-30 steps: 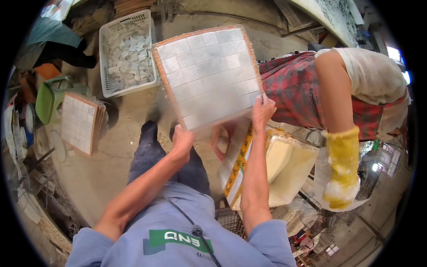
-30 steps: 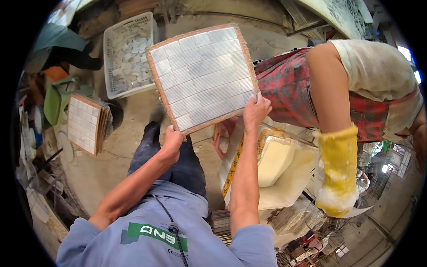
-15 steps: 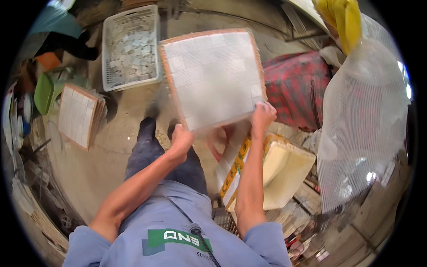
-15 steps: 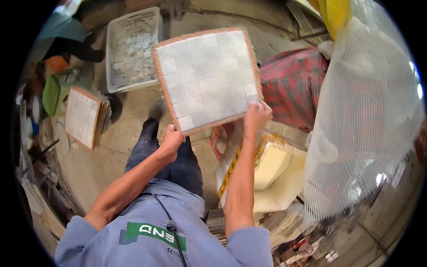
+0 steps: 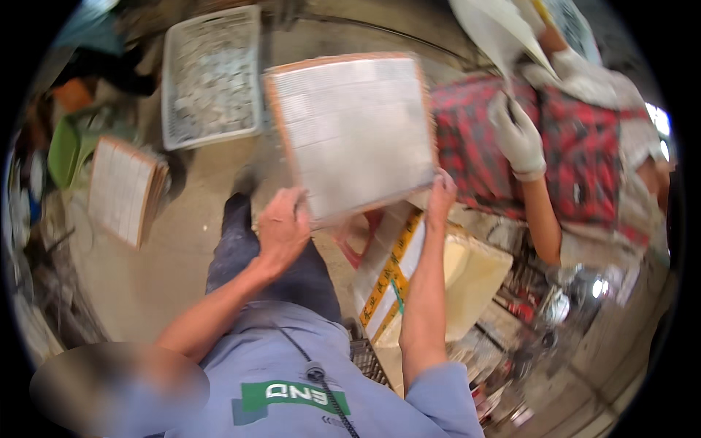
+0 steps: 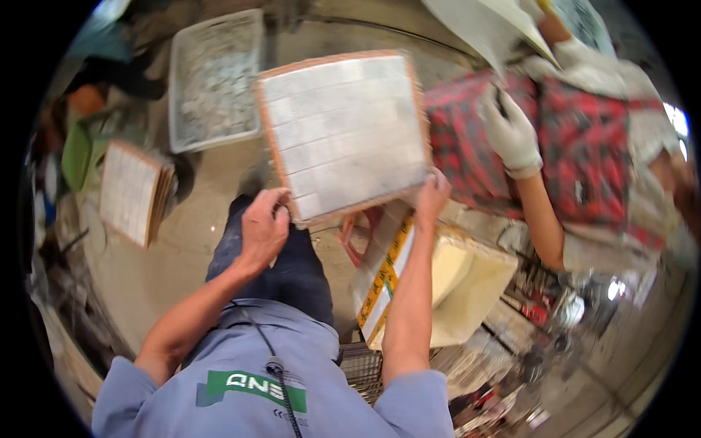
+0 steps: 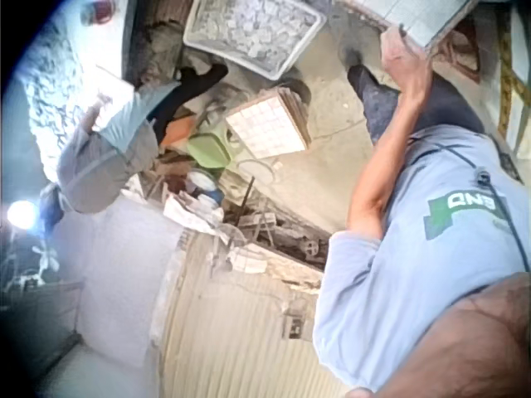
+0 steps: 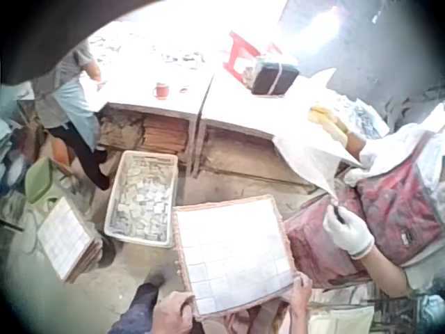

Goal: The person repeatedly picks up a square mesh tray, shakes it vigorously to dislodge small white pieces, and places it on a drying rack. The person continues this cycle with multiple trays while another worker handles trays nearby.

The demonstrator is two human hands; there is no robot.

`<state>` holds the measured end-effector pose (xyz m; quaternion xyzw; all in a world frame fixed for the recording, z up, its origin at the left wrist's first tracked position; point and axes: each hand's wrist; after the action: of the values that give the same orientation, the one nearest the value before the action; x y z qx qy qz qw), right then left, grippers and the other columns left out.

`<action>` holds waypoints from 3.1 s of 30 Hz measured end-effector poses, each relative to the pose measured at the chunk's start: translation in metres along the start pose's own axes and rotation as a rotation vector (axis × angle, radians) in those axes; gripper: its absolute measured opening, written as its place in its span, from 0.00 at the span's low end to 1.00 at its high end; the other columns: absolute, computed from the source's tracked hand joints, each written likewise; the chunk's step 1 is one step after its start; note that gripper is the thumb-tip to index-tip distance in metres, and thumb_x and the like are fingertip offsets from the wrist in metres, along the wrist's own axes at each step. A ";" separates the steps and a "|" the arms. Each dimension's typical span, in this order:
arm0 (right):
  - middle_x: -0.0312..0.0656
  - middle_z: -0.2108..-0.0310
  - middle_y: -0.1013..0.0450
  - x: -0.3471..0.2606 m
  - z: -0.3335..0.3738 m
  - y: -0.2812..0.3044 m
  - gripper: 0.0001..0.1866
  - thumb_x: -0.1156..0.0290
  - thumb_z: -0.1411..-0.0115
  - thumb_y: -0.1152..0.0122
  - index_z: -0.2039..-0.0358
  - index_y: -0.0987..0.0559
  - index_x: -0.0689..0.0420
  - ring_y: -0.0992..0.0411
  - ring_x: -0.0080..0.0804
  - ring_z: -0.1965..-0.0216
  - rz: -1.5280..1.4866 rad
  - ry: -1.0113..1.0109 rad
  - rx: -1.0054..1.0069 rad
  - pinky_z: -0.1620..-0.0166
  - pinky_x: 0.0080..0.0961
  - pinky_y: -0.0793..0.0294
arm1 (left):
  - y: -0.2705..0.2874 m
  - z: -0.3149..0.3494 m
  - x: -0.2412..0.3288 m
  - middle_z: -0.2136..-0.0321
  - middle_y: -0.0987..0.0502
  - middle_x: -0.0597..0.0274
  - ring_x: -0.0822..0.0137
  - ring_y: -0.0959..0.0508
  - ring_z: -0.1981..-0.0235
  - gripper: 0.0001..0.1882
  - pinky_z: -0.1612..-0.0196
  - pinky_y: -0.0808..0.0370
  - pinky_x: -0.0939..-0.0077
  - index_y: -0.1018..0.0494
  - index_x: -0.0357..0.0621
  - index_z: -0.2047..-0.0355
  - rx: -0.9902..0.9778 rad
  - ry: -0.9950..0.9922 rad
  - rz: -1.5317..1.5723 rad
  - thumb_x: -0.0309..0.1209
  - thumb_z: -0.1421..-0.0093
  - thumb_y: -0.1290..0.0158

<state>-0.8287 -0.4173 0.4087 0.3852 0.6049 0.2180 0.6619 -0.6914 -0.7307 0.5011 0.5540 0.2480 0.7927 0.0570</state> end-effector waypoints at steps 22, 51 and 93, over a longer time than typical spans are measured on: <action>0.37 0.77 0.28 0.013 -0.041 0.025 0.07 0.75 0.50 0.45 0.71 0.22 0.63 0.31 0.24 0.79 -0.798 -0.722 -0.349 0.77 0.20 0.30 | -0.251 -0.108 0.070 0.72 0.34 0.64 0.66 0.33 0.67 0.06 0.59 0.36 0.77 0.30 0.44 0.75 -0.299 -1.408 -0.586 0.26 0.57 0.51; 0.54 0.74 0.28 -0.060 -0.009 0.039 0.13 0.68 0.47 0.54 0.71 0.24 0.63 0.30 0.52 0.69 0.140 -0.123 0.041 0.64 0.36 0.33 | -0.169 -0.040 0.058 0.64 0.32 0.57 0.58 0.33 0.59 0.12 0.55 0.35 0.66 0.31 0.37 0.68 -0.615 -1.226 -0.326 0.25 0.55 0.52; 0.41 0.74 0.28 -0.113 0.173 0.066 0.22 0.57 0.40 0.56 0.71 0.25 0.67 0.31 0.24 0.72 -0.874 -0.737 0.083 0.67 0.20 0.33 | 0.105 0.012 0.020 0.66 0.28 0.64 0.68 0.27 0.65 0.20 0.60 0.32 0.74 0.31 0.41 0.61 -0.038 0.622 0.765 0.43 0.45 0.56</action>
<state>-0.6693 -0.5049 0.5261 0.1758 0.4455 -0.2485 0.8420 -0.6688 -0.8111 0.5690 0.3413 0.0176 0.8889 -0.3050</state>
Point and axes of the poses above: each hand's wrist, its own z-axis away from the middle knuckle, its own y-axis out of the back of the hand, x = y × z
